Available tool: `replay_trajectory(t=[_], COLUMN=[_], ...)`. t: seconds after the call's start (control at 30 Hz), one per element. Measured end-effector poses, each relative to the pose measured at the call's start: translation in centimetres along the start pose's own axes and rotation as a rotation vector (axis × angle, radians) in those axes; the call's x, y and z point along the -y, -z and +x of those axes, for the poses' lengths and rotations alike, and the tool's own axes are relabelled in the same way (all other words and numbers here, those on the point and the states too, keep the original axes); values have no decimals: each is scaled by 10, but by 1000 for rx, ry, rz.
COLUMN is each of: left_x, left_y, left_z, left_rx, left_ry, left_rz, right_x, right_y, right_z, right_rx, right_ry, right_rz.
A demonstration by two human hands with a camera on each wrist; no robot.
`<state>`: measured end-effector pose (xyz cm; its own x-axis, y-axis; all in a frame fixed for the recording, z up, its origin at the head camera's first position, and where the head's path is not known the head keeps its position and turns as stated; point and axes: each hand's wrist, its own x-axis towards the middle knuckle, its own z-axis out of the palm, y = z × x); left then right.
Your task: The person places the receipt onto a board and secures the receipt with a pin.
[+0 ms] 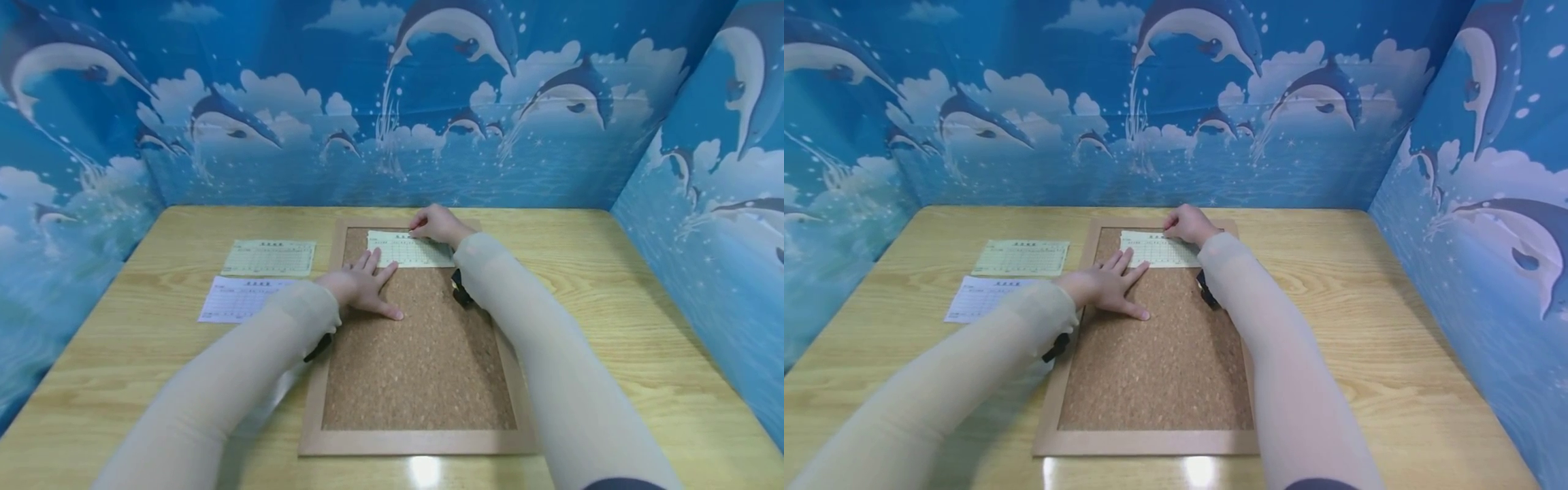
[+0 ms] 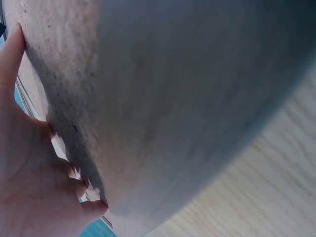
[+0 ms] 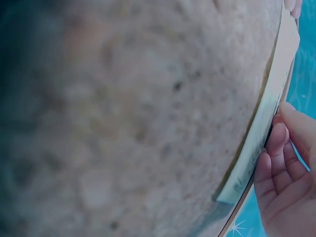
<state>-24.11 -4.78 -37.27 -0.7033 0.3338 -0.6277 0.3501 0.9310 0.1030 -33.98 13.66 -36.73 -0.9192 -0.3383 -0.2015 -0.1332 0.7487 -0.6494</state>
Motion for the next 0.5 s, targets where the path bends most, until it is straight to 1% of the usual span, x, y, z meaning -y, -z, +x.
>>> replay_trajectory(t=[0.1,0.27,0.5], left_x=[-1,-2,-3], left_y=[0,1,2], left_z=[-1,-3,-5], left_rx=[1,0,-2], left_ry=[5,9,6], left_rz=[1,16,22], right_x=[1,1,-2], right_y=[0,0,0], right_z=[0,1,0], right_rx=[1,-2,8], right_ry=[1,14,12], right_rz=[-9,-58,-43])
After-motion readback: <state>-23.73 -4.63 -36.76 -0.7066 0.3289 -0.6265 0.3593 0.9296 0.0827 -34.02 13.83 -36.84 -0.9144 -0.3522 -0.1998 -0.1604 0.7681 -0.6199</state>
